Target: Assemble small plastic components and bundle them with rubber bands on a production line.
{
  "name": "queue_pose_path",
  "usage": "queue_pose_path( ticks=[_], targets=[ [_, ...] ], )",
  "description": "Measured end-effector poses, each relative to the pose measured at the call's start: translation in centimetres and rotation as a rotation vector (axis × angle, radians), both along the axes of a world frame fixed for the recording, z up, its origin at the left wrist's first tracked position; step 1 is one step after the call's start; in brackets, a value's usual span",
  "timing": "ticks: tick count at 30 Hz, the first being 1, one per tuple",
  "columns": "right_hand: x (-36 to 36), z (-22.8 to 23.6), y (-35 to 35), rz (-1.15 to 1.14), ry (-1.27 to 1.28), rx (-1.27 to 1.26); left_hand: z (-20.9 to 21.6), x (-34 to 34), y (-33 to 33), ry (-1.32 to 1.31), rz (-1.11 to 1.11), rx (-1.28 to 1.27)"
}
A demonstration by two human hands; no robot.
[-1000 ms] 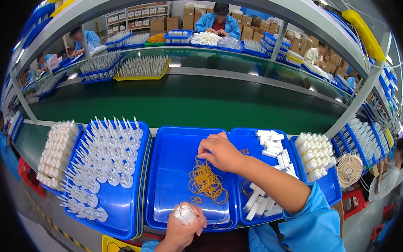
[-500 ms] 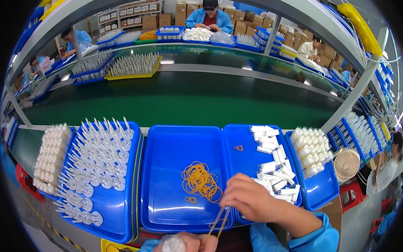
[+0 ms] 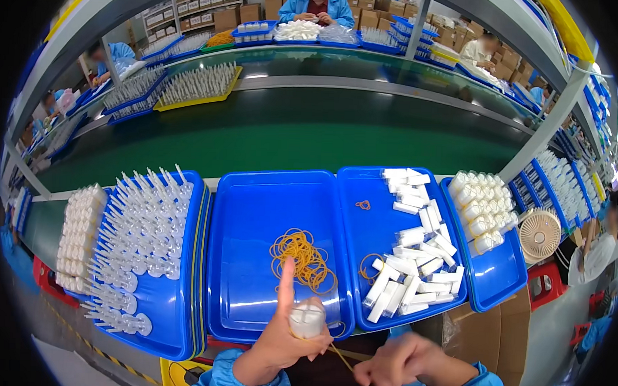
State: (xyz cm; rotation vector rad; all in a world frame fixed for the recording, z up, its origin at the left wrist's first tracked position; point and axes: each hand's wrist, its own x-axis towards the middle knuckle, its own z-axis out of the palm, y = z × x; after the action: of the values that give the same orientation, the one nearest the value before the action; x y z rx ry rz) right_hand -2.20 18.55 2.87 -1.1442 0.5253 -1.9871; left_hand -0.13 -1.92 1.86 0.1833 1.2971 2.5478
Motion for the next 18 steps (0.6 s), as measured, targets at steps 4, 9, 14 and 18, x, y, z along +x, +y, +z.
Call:
queue_pose_path(
  ticks=[4,9,14,18],
  targets=[
    [0.5,-1.1,1.5,-0.1,-0.563,-0.05,0.3,0.7,1.5,0.139,0.242,0.059],
    [-2.6,1.8,0.8,-0.326,-0.043,0.727,-1.5,0.3,3.1,0.676,0.409,-0.845],
    [-1.0,1.0,0.2,-0.766,0.593,0.951,-1.6,2.3,3.7,0.53,0.179,-1.321],
    [0.3,1.8,1.1,-1.007,0.643,0.826,0.5,2.1,3.2,0.669,-0.094,-1.105]
  ],
)
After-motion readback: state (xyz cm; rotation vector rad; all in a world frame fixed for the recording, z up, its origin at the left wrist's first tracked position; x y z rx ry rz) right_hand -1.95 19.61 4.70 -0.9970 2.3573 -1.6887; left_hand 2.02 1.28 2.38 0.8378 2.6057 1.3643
